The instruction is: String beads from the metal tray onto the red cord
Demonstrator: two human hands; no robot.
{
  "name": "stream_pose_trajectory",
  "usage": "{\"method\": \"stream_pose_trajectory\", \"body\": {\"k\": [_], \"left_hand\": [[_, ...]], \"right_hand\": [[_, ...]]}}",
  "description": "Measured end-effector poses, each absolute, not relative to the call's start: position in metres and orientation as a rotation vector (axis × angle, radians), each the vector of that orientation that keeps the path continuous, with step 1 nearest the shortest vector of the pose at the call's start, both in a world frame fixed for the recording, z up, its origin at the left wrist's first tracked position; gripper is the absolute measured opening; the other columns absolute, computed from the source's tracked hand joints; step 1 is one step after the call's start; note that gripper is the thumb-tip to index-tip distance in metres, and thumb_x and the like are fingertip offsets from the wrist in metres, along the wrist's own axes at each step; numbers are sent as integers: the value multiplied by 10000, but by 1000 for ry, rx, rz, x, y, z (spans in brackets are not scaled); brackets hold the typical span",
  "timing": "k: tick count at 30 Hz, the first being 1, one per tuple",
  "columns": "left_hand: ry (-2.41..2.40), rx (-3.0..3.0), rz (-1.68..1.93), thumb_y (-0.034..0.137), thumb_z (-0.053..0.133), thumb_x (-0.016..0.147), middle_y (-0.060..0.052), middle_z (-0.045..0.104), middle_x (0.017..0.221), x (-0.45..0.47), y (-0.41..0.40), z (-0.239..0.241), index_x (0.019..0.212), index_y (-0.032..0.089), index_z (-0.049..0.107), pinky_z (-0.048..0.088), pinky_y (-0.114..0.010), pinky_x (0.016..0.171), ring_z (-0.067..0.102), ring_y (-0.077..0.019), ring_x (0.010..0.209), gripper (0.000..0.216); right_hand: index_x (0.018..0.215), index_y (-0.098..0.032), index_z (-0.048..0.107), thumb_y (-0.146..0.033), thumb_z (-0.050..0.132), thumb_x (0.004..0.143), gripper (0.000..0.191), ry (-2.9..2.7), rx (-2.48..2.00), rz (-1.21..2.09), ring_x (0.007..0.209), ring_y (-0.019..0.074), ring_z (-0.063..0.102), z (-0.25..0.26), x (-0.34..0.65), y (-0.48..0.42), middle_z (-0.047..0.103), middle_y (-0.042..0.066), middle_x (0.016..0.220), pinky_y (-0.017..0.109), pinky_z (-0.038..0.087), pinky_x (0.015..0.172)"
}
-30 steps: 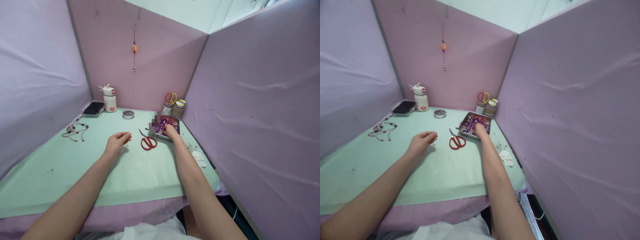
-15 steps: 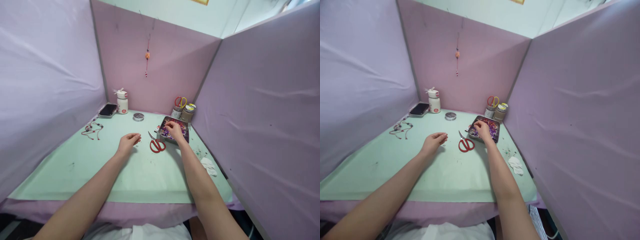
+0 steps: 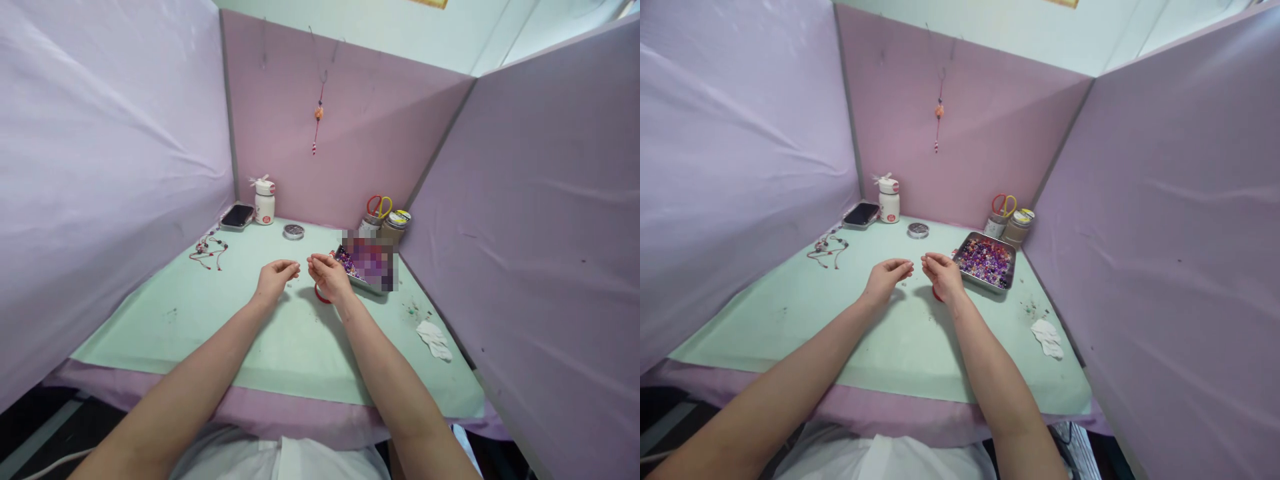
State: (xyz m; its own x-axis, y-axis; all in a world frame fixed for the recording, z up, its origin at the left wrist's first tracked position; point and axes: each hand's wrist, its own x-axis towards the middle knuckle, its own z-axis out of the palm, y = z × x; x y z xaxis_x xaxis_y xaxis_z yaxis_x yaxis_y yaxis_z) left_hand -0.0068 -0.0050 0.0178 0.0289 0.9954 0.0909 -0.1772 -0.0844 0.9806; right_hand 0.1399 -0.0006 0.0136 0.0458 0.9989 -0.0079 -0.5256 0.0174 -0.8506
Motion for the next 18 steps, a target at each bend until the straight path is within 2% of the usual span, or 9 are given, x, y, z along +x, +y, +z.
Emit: {"method": "stream_pose_trajectory", "body": {"k": [8, 13, 18], "left_hand": [[1023, 1188, 1331, 418, 754, 577, -59, 678, 682, -5, -5, 15, 738, 137, 687, 487, -325, 734, 603, -157, 661, 331], [1016, 1209, 1319, 419, 745, 587, -58, 675, 673, -5, -6, 16, 733, 140, 689, 484, -330, 743, 606, -161, 670, 320], [1007, 1221, 1321, 415, 738, 599, -65, 682, 689, -5, -5, 14, 739, 139, 689, 483, -322, 724, 609, -162, 670, 313]], "right_hand": [[751, -213, 670, -288, 851, 517, 305, -748, -759, 1424, 699, 79, 584, 17, 143, -6, 675, -16, 782, 217, 491, 689], [750, -238, 657, -295, 839, 526, 295, -754, -800, 1424, 678, 79, 531, 14, 140, -4, 621, -45, 735, 213, 420, 609], [755, -242, 653, -286, 833, 529, 292, -757, -798, 1450, 687, 82, 510, 11, 141, -3, 601, -51, 735, 229, 385, 625]]}}
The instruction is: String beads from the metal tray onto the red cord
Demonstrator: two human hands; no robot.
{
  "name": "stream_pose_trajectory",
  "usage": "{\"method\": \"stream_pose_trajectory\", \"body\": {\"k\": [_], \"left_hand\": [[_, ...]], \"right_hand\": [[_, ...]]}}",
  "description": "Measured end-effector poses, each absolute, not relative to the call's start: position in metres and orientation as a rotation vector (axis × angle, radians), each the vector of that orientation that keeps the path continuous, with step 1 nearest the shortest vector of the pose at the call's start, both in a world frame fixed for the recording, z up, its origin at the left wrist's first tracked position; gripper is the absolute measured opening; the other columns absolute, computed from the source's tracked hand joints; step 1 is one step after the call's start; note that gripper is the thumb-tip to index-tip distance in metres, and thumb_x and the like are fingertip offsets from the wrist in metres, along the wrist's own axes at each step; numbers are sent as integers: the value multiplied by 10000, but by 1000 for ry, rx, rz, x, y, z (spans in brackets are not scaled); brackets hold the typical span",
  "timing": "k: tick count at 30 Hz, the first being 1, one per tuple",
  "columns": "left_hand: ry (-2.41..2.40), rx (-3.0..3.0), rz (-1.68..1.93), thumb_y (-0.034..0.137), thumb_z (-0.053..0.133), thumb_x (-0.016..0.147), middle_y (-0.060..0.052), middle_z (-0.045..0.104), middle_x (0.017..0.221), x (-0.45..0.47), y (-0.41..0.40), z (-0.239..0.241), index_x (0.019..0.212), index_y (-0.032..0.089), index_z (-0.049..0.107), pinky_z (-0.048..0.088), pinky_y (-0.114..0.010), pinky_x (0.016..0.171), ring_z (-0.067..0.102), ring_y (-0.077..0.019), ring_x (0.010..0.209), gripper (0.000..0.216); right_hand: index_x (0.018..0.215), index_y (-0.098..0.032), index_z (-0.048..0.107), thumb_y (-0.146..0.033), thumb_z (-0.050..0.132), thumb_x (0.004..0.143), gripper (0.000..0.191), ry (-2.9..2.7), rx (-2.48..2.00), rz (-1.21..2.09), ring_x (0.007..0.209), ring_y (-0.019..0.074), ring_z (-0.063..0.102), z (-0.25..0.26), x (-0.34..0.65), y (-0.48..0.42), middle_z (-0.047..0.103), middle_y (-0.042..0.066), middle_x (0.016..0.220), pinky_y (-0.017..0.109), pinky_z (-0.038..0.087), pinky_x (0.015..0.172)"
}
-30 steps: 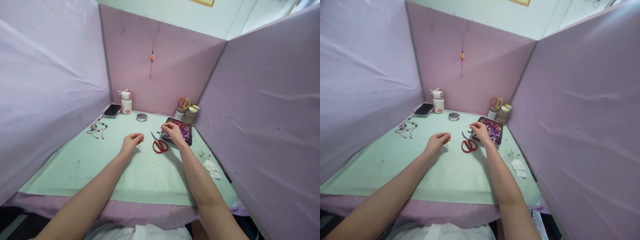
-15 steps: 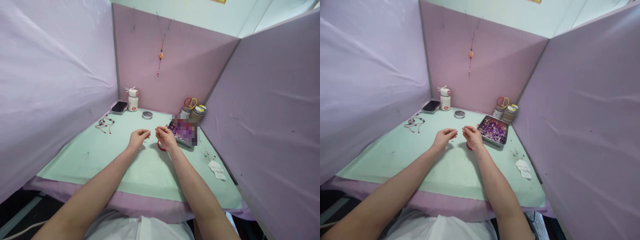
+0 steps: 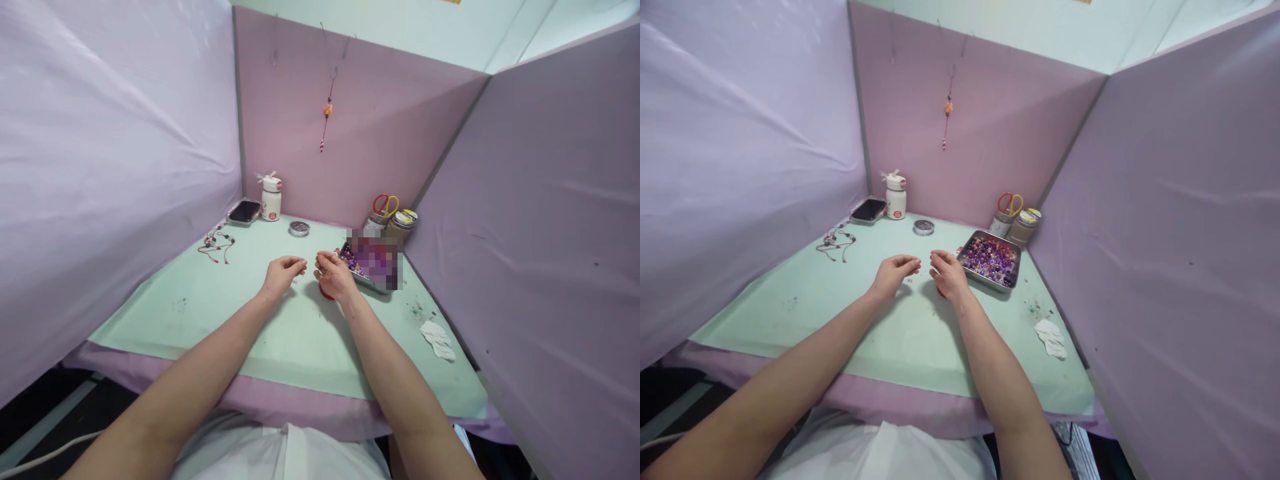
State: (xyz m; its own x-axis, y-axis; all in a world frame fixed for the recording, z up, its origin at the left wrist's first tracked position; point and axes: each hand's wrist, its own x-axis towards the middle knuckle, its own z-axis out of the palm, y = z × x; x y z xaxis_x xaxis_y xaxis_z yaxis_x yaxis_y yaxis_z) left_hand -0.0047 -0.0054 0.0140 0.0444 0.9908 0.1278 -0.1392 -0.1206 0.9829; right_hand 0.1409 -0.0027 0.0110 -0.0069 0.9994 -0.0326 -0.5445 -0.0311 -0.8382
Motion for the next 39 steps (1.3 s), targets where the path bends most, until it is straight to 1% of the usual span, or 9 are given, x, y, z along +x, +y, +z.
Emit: {"method": "stream_pose_trajectory", "body": {"k": [5, 8, 21, 32, 39], "left_hand": [[1025, 1251, 1296, 421, 718, 618, -76, 687, 713, -5, -4, 12, 757, 142, 690, 471, -297, 651, 612, -169, 677, 313], [1026, 1247, 1293, 422, 718, 612, -73, 686, 709, -5, -4, 12, 755, 143, 689, 465, -291, 633, 612, -168, 667, 315], [1002, 1260, 1304, 432, 732, 597, -58, 679, 689, -6, -4, 11, 752, 148, 692, 461, -301, 665, 612, -167, 668, 326], [1006, 1256, 1295, 426, 727, 599, -57, 679, 691, -6, -8, 15, 747, 148, 682, 459, -285, 640, 606, -162, 663, 318], [1013, 1241, 1291, 419, 719, 605, -56, 675, 691, -5, -6, 12, 762, 147, 683, 455, -283, 634, 611, -164, 668, 316]], "right_hand": [[743, -237, 657, -269, 836, 525, 284, -747, -792, 1460, 691, 80, 499, 13, 139, -5, 590, -53, 732, 225, 375, 625], [736, -237, 654, -265, 835, 525, 280, -744, -792, 1466, 684, 81, 496, 14, 138, -6, 590, -52, 723, 226, 375, 621], [758, -245, 653, -275, 835, 541, 284, -759, -794, 1484, 661, 75, 502, 11, 139, -5, 598, -54, 733, 223, 393, 607], [770, -241, 657, -288, 836, 533, 301, -801, -824, 1490, 676, 82, 511, 10, 137, -6, 608, -46, 724, 224, 390, 608], [765, -231, 656, -315, 832, 523, 311, -843, -870, 1477, 696, 101, 516, 10, 136, -6, 608, -33, 703, 238, 387, 623]]}}
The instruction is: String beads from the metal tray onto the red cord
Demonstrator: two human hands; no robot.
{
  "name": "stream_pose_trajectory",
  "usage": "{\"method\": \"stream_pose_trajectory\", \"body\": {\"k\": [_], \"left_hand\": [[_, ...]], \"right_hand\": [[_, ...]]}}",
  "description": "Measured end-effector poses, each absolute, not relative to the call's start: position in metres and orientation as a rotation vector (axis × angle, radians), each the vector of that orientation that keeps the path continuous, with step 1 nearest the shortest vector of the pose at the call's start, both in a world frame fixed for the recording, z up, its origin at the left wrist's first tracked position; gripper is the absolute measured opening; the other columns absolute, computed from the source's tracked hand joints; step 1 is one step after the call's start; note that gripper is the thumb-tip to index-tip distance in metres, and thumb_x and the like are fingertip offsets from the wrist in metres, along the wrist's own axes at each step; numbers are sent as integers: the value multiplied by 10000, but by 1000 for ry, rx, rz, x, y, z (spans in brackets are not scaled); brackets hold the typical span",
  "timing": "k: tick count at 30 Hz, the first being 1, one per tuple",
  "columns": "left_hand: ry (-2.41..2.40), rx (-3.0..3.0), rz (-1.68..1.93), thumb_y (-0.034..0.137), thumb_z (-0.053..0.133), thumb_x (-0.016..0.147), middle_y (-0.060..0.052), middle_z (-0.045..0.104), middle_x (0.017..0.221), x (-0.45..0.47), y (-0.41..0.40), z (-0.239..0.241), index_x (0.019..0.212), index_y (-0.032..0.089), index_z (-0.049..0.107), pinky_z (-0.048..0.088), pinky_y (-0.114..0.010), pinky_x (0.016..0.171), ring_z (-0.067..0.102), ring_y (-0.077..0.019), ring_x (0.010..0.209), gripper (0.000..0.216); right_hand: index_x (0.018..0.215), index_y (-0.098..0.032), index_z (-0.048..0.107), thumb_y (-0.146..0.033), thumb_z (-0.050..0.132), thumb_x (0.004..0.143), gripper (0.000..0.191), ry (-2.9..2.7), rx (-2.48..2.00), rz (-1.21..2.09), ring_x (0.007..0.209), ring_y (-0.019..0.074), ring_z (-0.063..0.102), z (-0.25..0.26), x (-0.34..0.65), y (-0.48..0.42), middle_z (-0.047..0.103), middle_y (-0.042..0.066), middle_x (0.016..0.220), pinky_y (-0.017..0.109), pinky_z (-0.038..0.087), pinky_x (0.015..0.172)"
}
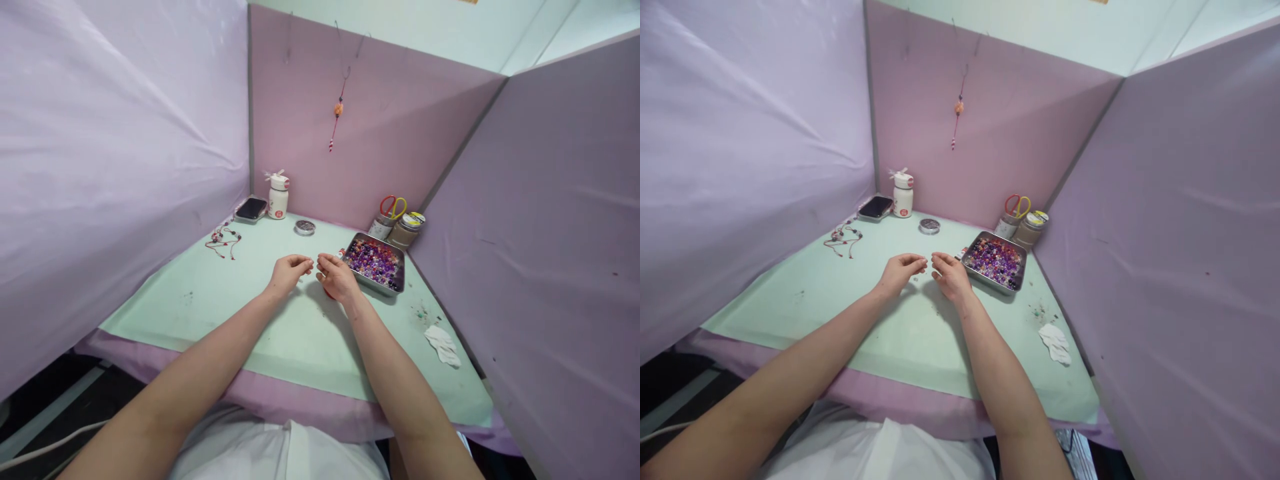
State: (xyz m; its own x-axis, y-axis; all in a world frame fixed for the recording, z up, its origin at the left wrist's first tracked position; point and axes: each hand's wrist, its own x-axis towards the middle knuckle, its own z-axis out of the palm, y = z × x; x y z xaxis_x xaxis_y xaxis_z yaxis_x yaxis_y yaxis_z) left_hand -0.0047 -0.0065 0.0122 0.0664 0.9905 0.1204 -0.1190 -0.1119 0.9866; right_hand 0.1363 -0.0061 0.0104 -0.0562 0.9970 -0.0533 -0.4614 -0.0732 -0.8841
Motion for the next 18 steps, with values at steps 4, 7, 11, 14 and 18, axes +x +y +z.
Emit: {"method": "stream_pose_trajectory", "body": {"k": [4, 7, 11, 14, 18], "left_hand": [[1022, 1266, 1287, 418, 708, 623, -65, 679, 704, -5, -6, 11, 758, 145, 689, 456, -283, 630, 608, -166, 678, 304], [1018, 1272, 1289, 426, 707, 623, -72, 685, 717, -6, -5, 10, 756, 145, 692, 461, -288, 636, 607, -167, 683, 311], [1023, 1253, 1289, 423, 713, 619, -72, 685, 713, -6, -5, 10, 763, 142, 691, 462, -284, 630, 608, -163, 673, 317], [1026, 1246, 1287, 421, 711, 623, -71, 685, 714, -6, -5, 10, 759, 144, 689, 460, -276, 614, 609, -164, 675, 310], [1038, 1237, 1272, 413, 714, 621, -74, 687, 727, -6, -4, 10, 761, 149, 691, 458, -269, 594, 610, -167, 679, 300]], "right_hand": [[755, -226, 664, -309, 836, 519, 303, -835, -855, 1484, 699, 94, 504, 12, 135, -8, 598, -34, 709, 224, 388, 619], [749, -224, 665, -297, 844, 510, 307, -802, -834, 1483, 695, 88, 498, 12, 135, -8, 596, -34, 719, 217, 388, 611], [751, -230, 652, -320, 841, 520, 311, -770, -820, 1468, 676, 90, 501, 12, 136, -7, 600, -36, 723, 227, 381, 601], [751, -235, 642, -339, 836, 525, 316, -784, -829, 1459, 669, 96, 505, 12, 137, -7, 602, -34, 724, 236, 382, 599], [763, -233, 645, -339, 839, 517, 331, -787, -824, 1466, 669, 96, 503, 11, 136, -7, 598, -31, 723, 230, 388, 593]]}}
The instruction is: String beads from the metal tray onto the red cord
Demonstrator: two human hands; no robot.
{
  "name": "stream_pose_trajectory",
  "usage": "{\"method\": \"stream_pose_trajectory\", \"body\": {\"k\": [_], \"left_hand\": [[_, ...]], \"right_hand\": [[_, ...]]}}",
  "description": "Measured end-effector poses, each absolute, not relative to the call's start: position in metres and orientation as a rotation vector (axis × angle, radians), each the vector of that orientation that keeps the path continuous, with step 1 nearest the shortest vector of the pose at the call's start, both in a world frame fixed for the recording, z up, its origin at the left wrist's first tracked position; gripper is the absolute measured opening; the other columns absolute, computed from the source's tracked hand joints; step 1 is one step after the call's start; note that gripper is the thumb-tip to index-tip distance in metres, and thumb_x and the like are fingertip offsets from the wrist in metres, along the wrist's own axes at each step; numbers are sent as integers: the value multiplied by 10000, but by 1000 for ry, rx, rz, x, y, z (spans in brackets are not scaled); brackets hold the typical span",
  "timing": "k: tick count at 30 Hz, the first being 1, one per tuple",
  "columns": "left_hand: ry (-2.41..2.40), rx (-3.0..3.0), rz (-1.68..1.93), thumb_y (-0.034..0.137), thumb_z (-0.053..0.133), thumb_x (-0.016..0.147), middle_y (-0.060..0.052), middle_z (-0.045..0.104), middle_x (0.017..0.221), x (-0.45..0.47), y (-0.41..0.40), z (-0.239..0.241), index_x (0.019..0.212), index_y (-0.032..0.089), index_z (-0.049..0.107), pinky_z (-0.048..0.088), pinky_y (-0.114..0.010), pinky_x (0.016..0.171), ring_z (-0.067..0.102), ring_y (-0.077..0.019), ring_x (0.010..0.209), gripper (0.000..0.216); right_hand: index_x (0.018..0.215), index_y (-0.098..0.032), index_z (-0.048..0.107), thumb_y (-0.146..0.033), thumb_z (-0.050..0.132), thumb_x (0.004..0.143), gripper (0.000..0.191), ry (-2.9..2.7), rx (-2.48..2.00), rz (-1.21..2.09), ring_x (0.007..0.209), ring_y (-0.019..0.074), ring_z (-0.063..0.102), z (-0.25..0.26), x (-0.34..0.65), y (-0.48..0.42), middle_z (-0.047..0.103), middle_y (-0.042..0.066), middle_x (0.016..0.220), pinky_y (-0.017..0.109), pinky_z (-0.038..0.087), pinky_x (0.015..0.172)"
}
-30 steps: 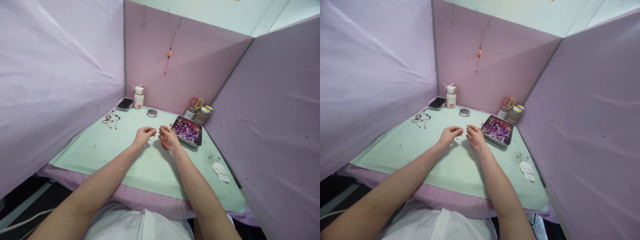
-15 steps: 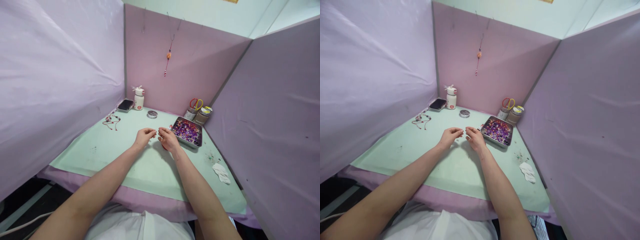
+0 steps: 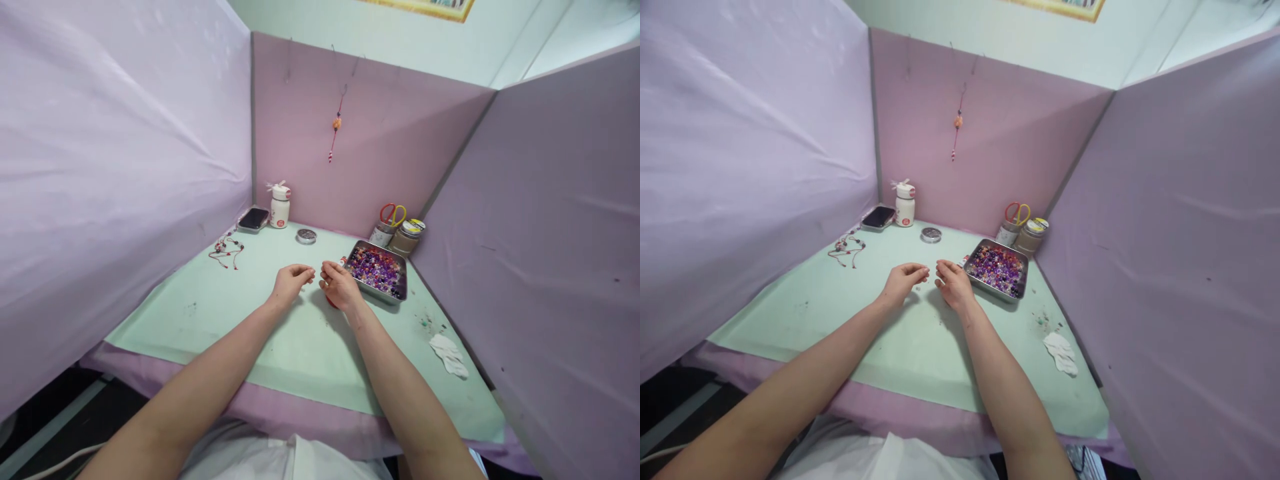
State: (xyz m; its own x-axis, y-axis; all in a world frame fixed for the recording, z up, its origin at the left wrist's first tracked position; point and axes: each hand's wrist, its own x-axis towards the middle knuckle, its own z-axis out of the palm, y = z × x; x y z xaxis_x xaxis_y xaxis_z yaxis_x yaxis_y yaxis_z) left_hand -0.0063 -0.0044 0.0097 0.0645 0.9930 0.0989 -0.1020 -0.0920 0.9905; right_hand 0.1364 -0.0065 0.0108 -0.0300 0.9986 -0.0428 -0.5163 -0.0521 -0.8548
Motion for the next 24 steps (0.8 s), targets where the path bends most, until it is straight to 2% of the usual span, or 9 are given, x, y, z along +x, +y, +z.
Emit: {"method": "stream_pose_trajectory", "body": {"k": [24], "left_hand": [[1042, 1257, 1261, 398, 699, 626, -60, 674, 677, -6, 0, 5, 766, 153, 697, 463, -275, 597, 625, -174, 676, 282]], "right_hand": [[765, -229, 647, -333, 831, 540, 308, -831, -854, 1479, 674, 96, 515, 8, 135, -6, 607, -31, 727, 232, 387, 603]]}}
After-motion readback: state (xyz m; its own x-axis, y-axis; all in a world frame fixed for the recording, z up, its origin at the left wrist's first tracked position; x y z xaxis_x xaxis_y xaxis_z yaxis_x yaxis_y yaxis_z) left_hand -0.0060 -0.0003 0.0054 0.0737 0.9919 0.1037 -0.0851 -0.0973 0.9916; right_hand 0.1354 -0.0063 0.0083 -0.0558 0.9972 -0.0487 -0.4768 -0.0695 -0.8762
